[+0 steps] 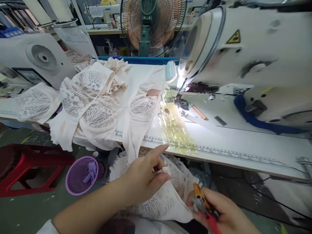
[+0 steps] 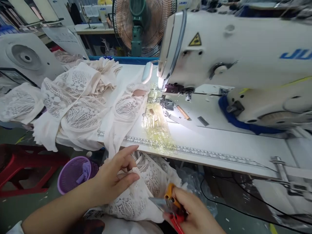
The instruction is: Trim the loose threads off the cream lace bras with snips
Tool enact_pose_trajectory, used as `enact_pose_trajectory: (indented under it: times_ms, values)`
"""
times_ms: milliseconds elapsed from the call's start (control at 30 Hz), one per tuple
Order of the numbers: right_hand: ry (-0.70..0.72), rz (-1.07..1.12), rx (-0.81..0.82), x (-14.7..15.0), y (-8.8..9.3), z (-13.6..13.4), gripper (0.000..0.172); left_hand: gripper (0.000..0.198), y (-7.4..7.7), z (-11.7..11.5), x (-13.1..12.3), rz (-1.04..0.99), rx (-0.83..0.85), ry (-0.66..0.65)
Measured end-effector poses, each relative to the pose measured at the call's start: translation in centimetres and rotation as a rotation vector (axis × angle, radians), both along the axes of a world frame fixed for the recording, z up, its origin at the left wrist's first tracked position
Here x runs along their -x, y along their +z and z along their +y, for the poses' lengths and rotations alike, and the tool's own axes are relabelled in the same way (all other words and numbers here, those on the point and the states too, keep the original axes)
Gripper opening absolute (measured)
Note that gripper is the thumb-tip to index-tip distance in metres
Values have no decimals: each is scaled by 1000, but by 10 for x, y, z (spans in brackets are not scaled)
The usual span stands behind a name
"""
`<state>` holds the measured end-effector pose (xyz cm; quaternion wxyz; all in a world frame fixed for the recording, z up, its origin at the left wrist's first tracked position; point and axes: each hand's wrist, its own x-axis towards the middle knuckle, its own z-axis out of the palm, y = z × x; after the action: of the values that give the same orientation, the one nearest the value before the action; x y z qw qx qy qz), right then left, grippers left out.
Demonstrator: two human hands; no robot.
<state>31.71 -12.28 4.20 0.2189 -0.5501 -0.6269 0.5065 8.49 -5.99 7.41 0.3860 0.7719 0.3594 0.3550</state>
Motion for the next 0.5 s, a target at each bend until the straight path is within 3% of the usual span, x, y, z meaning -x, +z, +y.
enact_pose_trajectory:
  times_ms: [100,167,367,500]
  values:
    - [-209,122,-51,6,16,13,21,68,0,1,-13,17,-87,-67]
    - [-264,233,-89,13,23,25,23,70,-1,1,-19,27,-87,-102]
    - [-133,315,-194,29,28,49,19,68,-6,-1,-25,32,-23,-99]
    - [-109,289,-225,31,29,55,16,51,-2,-1,-24,38,7,-23]
